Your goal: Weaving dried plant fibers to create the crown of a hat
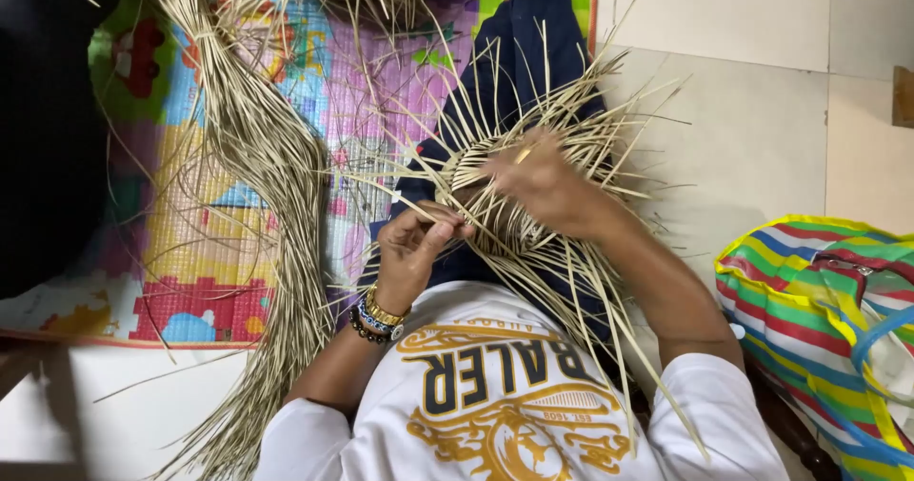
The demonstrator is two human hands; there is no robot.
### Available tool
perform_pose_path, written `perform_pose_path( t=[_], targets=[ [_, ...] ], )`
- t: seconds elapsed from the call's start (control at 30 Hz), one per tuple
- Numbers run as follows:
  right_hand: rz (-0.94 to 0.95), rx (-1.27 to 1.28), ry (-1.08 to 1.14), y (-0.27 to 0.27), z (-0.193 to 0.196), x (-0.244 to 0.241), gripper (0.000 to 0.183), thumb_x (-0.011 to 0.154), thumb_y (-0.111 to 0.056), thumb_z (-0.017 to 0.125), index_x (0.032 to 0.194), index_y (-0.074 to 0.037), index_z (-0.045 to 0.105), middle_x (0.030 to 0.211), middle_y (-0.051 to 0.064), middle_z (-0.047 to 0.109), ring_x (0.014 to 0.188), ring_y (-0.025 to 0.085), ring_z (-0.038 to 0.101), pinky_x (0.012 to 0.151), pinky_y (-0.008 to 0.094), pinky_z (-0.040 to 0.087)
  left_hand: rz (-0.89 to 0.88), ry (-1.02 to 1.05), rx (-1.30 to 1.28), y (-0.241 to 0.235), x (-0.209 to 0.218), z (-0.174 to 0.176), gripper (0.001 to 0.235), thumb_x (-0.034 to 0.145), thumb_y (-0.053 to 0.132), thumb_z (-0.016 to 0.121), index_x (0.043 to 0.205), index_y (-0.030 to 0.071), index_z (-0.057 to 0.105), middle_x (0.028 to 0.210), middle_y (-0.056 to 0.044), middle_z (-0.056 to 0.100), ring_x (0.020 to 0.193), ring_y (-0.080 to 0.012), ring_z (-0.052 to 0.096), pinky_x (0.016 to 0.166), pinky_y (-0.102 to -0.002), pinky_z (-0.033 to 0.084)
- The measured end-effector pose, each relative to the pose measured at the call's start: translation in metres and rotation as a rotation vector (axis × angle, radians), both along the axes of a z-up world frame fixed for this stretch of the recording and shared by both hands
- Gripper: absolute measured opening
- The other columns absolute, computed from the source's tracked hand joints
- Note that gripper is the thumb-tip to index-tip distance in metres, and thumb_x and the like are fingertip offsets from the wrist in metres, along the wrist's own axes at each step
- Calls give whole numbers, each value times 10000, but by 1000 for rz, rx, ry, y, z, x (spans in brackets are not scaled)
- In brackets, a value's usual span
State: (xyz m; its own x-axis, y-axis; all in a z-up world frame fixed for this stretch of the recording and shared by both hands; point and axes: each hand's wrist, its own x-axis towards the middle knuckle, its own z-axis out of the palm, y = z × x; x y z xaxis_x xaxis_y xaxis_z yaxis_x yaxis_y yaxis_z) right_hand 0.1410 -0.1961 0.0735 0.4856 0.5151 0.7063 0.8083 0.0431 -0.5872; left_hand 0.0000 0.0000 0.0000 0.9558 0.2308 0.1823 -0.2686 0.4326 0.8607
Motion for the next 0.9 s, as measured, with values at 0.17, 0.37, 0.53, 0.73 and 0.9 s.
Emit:
perform_pose_path(
  t=[0.17,0.37,0.53,0.73,0.9],
  targets=[
    [158,-668,525,-19,-26,-1,265,1076,-135,526,1193,11,714,1045,234,762,945,351,741,914,486,533,300,13,-25,49,5,-17,134,1036,103,588,965,8,650,1011,-170,693,864,-252,739,797,-376,635],
    [-42,-900,203,-11,-28,-15,240,1047,-186,589,1152,-57,763,775,121,691,668,218,620,598,325,456,122,-130,819,19,-24,37,209,876,43,739,1080,78,768,1020,-146,762,941,-369,755,846,-454,595],
    [99,-652,286,3,-32,-33,251,990,-46,555,1157,27,729,845,157,649,757,275,644,647,365,509,377,-500,1319,13,17,23,364,846,23,734,1205,72,698,1164,-142,700,1042,-327,665,1057,-534,398],
    [247,-282,1019,0,-53,-33,143,1004,-60,599,1030,60,673,649,112,609,525,92,537,442,241,443,448,-659,1283,14,32,15,172,825,40,713,989,76,747,900,-95,719,655,-250,667,643,-364,569],
    [380,-100,1291,5,-77,-42,137,1006,-76,603,1004,59,627,579,99,587,442,45,495,379,207,414,464,-754,1242,20,37,13,59,856,81,675,886,73,725,832,-83,682,577,-235,612,571,-343,531]
  ],
)
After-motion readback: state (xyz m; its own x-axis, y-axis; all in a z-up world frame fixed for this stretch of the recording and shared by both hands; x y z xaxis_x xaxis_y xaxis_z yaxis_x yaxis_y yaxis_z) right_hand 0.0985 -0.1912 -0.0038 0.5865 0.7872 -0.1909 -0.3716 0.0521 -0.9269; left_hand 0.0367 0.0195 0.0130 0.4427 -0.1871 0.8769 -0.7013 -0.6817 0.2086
